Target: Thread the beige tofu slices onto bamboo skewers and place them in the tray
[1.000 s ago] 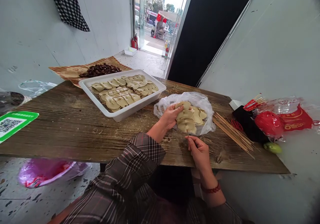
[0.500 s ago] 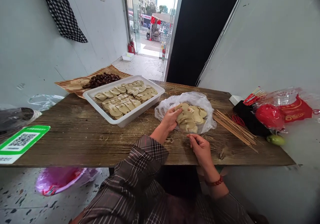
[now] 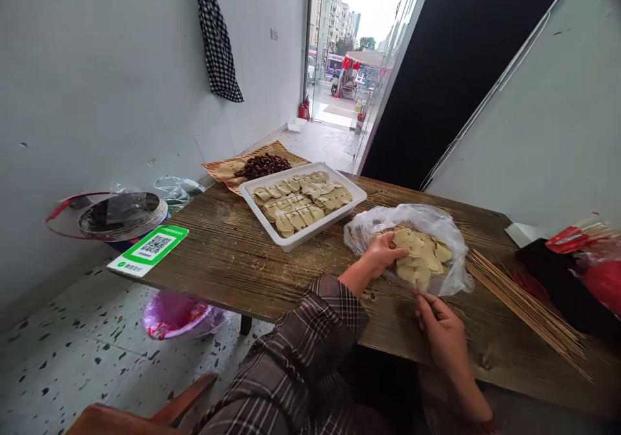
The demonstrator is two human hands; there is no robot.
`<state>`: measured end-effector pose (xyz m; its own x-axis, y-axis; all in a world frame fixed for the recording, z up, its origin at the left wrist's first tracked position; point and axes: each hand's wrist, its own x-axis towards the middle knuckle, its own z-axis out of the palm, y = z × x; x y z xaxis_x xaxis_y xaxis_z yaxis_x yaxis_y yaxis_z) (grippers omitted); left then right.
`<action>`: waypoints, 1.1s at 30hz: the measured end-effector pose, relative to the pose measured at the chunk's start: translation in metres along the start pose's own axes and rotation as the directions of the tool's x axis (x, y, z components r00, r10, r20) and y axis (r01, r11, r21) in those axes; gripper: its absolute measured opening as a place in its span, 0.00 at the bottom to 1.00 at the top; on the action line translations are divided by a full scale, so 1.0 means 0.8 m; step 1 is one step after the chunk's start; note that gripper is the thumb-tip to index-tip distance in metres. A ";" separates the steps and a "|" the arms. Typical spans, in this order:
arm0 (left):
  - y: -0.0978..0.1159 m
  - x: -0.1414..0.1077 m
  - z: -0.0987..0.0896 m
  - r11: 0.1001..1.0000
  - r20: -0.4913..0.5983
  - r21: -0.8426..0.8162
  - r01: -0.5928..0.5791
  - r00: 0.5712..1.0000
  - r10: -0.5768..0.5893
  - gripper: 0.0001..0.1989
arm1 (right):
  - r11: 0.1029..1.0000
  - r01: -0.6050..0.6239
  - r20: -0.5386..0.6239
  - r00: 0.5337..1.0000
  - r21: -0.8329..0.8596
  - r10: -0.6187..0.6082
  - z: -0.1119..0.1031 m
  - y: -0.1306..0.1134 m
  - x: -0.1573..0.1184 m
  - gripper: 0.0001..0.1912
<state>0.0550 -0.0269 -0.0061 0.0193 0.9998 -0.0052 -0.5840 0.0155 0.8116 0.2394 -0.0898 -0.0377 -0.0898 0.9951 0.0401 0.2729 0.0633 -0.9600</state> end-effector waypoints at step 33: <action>-0.011 0.036 0.002 0.956 -0.161 -0.292 -0.026 0.987 -0.022 0.29 | 0.092 0.969 0.758 0.237 -0.229 -0.608 0.273 -0.234 0.229 0.15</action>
<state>0.0619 0.0019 -0.0125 -0.0983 0.9882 -0.1170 -0.7957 -0.0075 0.6057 -0.0371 0.0643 0.0884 -0.9132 0.1403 0.3826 0.1574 0.9874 0.0136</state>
